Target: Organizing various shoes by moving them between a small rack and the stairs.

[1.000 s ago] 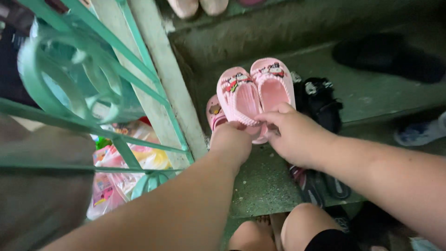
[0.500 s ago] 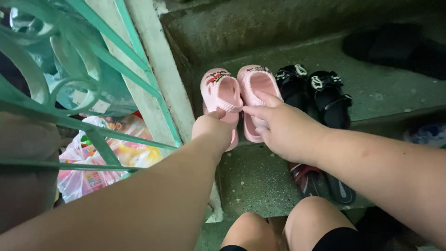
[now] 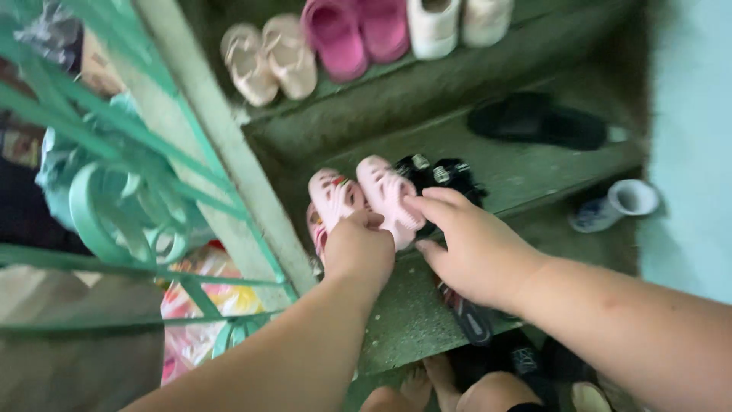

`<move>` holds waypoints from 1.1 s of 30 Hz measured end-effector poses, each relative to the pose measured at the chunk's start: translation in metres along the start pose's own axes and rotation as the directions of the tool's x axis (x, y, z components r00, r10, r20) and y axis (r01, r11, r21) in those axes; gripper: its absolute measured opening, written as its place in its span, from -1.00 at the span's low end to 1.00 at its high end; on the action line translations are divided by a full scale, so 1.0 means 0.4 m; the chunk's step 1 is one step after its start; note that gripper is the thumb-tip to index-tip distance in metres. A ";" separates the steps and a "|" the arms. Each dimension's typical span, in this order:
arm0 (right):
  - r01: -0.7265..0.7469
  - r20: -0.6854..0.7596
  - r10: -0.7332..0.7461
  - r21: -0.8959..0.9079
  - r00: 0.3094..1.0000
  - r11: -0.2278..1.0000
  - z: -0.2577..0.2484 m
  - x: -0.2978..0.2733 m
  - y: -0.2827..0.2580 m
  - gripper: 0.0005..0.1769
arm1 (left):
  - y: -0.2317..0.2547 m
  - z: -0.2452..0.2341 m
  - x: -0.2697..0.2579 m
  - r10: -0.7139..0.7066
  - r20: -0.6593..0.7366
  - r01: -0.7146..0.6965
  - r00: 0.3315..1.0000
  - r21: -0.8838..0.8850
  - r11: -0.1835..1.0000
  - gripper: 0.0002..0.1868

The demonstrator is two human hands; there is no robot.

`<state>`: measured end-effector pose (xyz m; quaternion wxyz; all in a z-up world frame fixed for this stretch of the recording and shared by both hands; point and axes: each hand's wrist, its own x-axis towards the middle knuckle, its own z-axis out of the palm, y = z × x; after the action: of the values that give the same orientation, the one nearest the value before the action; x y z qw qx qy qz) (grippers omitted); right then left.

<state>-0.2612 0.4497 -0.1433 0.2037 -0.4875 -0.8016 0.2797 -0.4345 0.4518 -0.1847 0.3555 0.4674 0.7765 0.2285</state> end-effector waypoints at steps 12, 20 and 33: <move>-0.430 -0.355 0.470 0.190 0.808 0.883 -0.220 -0.252 -0.157 -0.25 | 0.284 0.031 -0.222 0.351 0.334 -0.314 0.875 -0.159 0.936 -0.68; -0.573 -0.472 0.809 0.576 0.350 0.583 -0.270 -0.519 -0.218 -0.35 | 0.424 0.112 -0.476 0.560 0.530 -0.544 0.637 -0.206 0.813 -0.71; -0.476 -0.699 0.668 0.693 -0.256 0.542 -0.192 -1.032 -0.226 -0.69 | 0.420 0.348 -0.946 0.646 0.760 -0.794 0.072 -0.349 0.499 -0.72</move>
<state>-0.0931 0.0661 -0.0485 0.5381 -0.8363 -0.1041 0.0161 -0.1157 0.1959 -0.0307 0.4727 0.8592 0.1857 0.0621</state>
